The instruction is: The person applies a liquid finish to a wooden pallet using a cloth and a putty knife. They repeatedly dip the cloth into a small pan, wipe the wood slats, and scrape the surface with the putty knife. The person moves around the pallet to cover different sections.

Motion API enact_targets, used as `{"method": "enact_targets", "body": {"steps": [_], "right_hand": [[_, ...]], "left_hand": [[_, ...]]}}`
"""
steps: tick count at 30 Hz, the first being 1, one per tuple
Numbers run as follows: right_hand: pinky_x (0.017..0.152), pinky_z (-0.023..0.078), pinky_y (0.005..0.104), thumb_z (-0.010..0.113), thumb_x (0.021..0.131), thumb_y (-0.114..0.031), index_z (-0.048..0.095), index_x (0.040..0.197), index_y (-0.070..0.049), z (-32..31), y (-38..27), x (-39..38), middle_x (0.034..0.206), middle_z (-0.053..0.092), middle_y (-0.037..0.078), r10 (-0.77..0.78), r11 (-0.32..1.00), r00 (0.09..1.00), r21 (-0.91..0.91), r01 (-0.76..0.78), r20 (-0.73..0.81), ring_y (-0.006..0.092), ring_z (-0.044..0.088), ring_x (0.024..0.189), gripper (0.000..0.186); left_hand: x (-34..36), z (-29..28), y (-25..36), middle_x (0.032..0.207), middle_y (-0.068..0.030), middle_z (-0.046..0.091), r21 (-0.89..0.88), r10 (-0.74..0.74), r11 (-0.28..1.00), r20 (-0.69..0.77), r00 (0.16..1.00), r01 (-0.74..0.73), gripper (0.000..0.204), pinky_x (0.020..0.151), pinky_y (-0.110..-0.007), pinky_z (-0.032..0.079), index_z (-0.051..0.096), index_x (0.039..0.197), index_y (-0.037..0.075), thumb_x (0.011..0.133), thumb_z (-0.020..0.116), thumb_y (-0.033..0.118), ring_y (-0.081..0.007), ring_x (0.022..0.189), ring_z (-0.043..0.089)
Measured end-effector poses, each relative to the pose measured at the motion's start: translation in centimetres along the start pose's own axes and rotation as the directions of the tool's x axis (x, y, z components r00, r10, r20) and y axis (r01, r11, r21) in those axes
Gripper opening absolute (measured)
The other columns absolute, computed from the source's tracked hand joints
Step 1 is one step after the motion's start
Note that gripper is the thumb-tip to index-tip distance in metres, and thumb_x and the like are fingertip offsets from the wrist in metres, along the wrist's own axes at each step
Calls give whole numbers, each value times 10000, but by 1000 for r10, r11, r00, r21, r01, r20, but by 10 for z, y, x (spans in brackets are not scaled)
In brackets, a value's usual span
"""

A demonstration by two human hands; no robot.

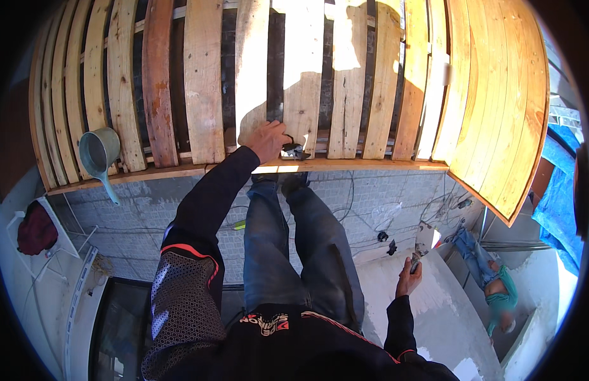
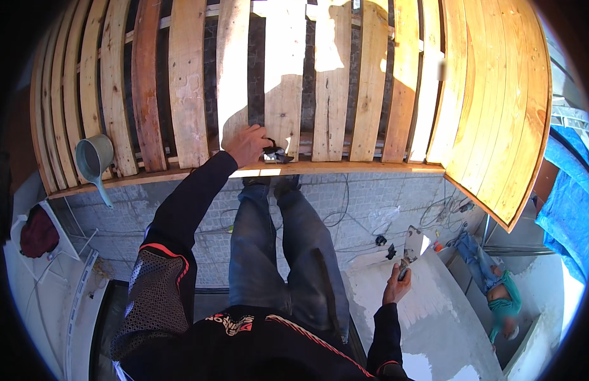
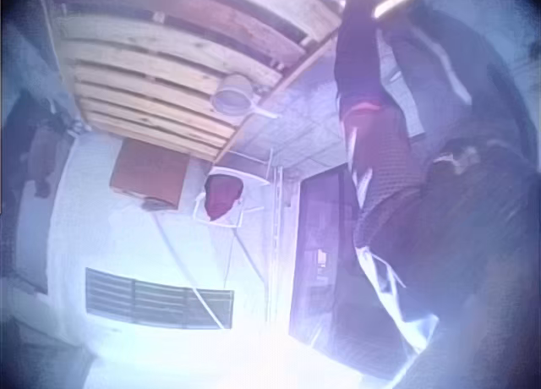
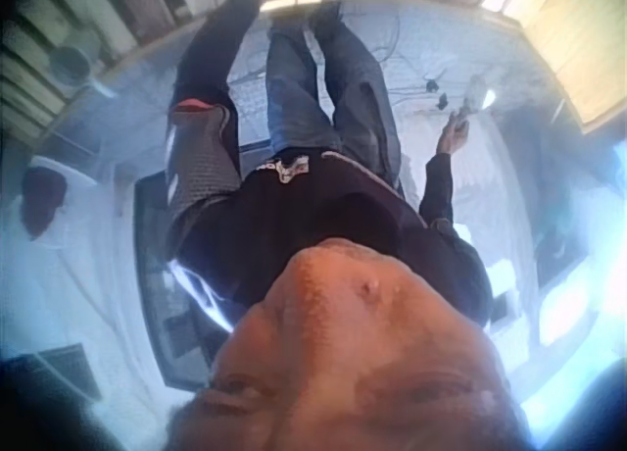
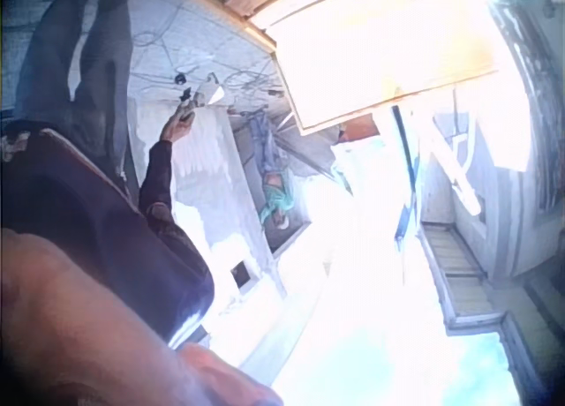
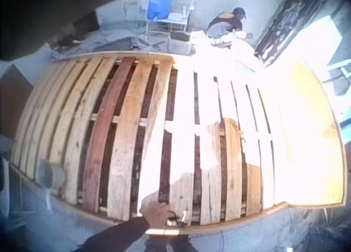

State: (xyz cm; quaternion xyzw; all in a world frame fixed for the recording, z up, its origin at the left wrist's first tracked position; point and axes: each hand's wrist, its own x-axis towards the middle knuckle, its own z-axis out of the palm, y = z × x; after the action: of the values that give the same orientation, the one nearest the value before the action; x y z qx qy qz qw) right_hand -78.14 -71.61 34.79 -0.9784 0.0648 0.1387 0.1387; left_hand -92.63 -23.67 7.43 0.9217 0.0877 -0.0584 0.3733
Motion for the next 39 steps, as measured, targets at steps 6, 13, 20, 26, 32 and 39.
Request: {"method": "enact_targets", "body": {"steps": [6,13,20,26,32,39], "right_hand": [[438,305,285,644,938,-392,528,820,-60,47,17,38,568,432,-14,25,992,992,119,-40,125,85,397,472,371],[395,327,260,677,921,-291,485,854,-72,70,-2,68,617,466,-5,-124,951,932,309,13,341,81,415,451,299],[451,350,344,694,872,-254,492,757,-40,87,-21,60,579,474,24,-181,984,891,70,167,416,141,442,478,316],[520,342,372,672,881,-294,450,736,-22,96,-50,18,585,433,52,-171,985,934,31,170,315,176,413,537,380],[388,233,289,625,928,-418,492,744,-103,140,-85,-89,523,340,-38,-17,983,987,178,46,-160,82,323,414,388],[401,315,247,619,959,-342,414,762,-165,166,-141,-182,544,386,-47,213,790,970,564,-240,115,68,395,439,335]], "left_hand": [[6,-21,18,921,-160,655,-429,-590,805,-512,624,409,255,871,-417,492,718,1027,15,838,717,186,-317,915,621],[-156,-121,82,1113,-38,630,-970,-869,197,-239,433,-140,224,878,-239,464,673,1115,-14,931,657,112,-114,978,604],[-328,-242,2,851,-103,707,-845,-903,348,-419,-98,407,260,694,-303,512,691,998,-29,866,689,195,-183,736,673],[-347,-236,-151,899,-238,694,-214,-786,481,-534,311,850,316,766,-433,538,694,1029,0,784,722,198,-392,842,684],[-323,-208,-251,994,-259,690,-37,-895,421,-176,409,906,361,890,-508,523,690,997,40,777,703,326,-431,944,668],[-343,-226,-241,986,-219,695,-618,-919,365,-120,376,696,488,767,-430,572,596,1156,-8,722,726,173,-370,897,693]]}}
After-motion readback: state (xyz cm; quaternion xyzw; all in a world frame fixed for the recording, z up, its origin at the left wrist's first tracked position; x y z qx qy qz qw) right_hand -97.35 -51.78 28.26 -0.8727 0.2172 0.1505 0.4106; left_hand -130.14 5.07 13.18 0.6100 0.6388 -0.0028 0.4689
